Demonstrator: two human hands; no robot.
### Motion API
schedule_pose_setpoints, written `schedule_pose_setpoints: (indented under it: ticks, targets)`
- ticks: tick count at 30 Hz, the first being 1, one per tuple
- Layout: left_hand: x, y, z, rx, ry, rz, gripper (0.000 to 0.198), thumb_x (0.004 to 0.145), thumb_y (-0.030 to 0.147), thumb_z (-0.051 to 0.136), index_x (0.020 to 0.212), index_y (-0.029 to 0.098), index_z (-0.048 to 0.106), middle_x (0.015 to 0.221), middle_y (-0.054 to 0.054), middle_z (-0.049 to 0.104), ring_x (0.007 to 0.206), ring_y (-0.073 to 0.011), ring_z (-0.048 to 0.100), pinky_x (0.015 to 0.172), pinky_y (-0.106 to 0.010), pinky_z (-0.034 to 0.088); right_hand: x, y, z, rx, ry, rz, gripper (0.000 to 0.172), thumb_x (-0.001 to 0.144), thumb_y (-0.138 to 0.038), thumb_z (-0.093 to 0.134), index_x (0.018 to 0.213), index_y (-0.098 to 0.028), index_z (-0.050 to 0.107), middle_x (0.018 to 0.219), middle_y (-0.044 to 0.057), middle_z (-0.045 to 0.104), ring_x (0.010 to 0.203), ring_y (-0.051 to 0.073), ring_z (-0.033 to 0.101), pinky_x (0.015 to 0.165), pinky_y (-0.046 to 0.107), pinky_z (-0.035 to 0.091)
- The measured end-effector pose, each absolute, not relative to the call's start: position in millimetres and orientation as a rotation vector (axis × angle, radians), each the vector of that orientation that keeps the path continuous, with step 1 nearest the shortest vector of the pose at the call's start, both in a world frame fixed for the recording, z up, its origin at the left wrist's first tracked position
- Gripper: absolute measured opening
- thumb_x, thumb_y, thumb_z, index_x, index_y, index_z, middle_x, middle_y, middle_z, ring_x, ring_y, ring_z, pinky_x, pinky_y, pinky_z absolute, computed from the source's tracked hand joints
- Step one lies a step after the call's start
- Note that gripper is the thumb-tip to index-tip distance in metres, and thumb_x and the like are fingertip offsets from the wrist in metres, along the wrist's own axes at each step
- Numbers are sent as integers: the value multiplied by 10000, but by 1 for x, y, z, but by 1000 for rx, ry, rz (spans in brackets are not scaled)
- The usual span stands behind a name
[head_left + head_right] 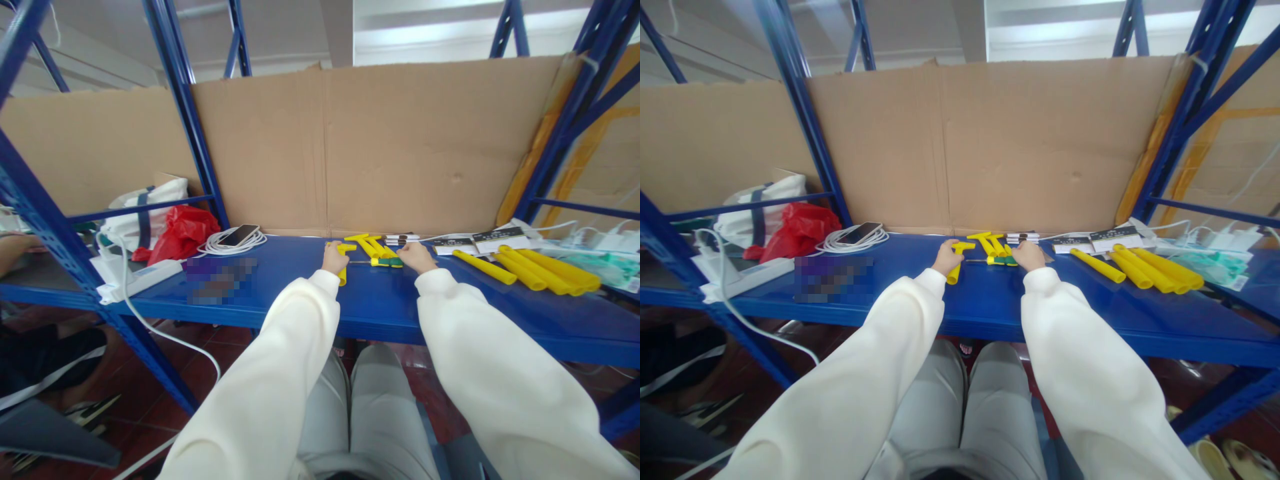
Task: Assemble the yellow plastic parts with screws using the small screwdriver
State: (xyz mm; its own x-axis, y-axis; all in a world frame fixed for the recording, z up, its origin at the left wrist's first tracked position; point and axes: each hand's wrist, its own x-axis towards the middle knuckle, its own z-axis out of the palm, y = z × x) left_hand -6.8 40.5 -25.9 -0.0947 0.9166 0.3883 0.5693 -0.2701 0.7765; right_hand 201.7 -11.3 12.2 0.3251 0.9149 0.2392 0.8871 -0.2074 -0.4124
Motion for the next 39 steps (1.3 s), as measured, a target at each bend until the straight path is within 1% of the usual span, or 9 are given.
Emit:
schedule_pose_setpoints:
  ticks: [4, 9, 12, 18, 21, 26, 30, 34, 39]
  targets:
    - [-7, 44, -28, 1811, 1591, 1308, 558, 630, -13, 655, 1171, 123, 656, 1220, -134, 661, 1191, -236, 597, 1017, -298, 459, 199, -9, 8, -1971, -1712, 61, 269, 848, -168, 537, 992, -141, 764, 1005, 111, 766, 984, 219, 703, 783, 235, 482]
    - [-7, 43, -26, 1782, 1584, 1249, 533, 641, -18, 652, 1154, 127, 674, 1229, -134, 679, 1161, -230, 627, 992, -304, 487, 201, -6, 3, -1841, -1869, 79, 189, 824, -296, 644, 875, -173, 779, 831, 53, 751, 801, 193, 689, 680, 232, 456]
    - [-7, 42, -24, 1777, 1577, 1231, 521, 662, -14, 656, 1166, 114, 668, 1230, -145, 683, 1145, -230, 641, 973, -301, 500, 204, -4, 1, -1822, -1899, 74, 153, 783, -318, 695, 812, -185, 767, 777, 36, 731, 747, 183, 667, 642, 232, 439]
    - [-7, 43, -24, 1635, 1508, 1252, 579, 643, 38, 744, 1208, 105, 638, 1087, -134, 727, 1025, -254, 692, 885, -308, 541, 206, -2, 0, -1872, -1863, 6, 99, 773, -271, 700, 819, -200, 751, 811, 35, 737, 764, 177, 671, 650, 229, 437]
    - [-7, 41, -22, 1587, 1493, 1261, 576, 649, 53, 756, 1210, 92, 631, 1063, -143, 726, 998, -265, 698, 868, -310, 543, 206, -2, 1, -1917, -1847, -10, 106, 783, -247, 690, 850, -193, 752, 826, 46, 745, 779, 183, 680, 667, 234, 444]
    - [-7, 38, -19, 1566, 1503, 1287, 533, 679, 28, 709, 1204, 88, 636, 1140, -158, 708, 1045, -260, 686, 914, -317, 531, 205, -3, 2, -1939, -1856, -4, 141, 803, -211, 665, 903, -172, 756, 890, 73, 756, 833, 192, 689, 702, 238, 455]
    - [-8, 36, -18, 1600, 1540, 1301, 484, 702, -6, 637, 1175, 97, 659, 1223, -156, 686, 1095, -246, 673, 950, -317, 520, 206, -2, 2, -1942, -1854, 1, 144, 807, -209, 653, 898, -175, 760, 873, 70, 759, 801, 189, 690, 694, 236, 459]
    - [-9, 31, -15, 1720, 1582, 1311, 419, 712, -21, 603, 1095, 118, 704, 1196, -127, 702, 1147, -236, 650, 1007, -309, 490, 207, -1, 1, -1950, -1852, 9, 154, 811, -206, 641, 903, -176, 760, 867, 69, 760, 778, 182, 687, 677, 229, 454]
    - [-6, 23, -13, 1919, 1511, 1305, 389, 687, -16, 633, 1012, 170, 737, 1136, -82, 725, 1113, -231, 660, 1029, -319, 480, 207, 0, 1, -1946, -1841, 19, 151, 798, -193, 641, 889, -182, 761, 843, 67, 758, 756, 184, 682, 669, 233, 451]
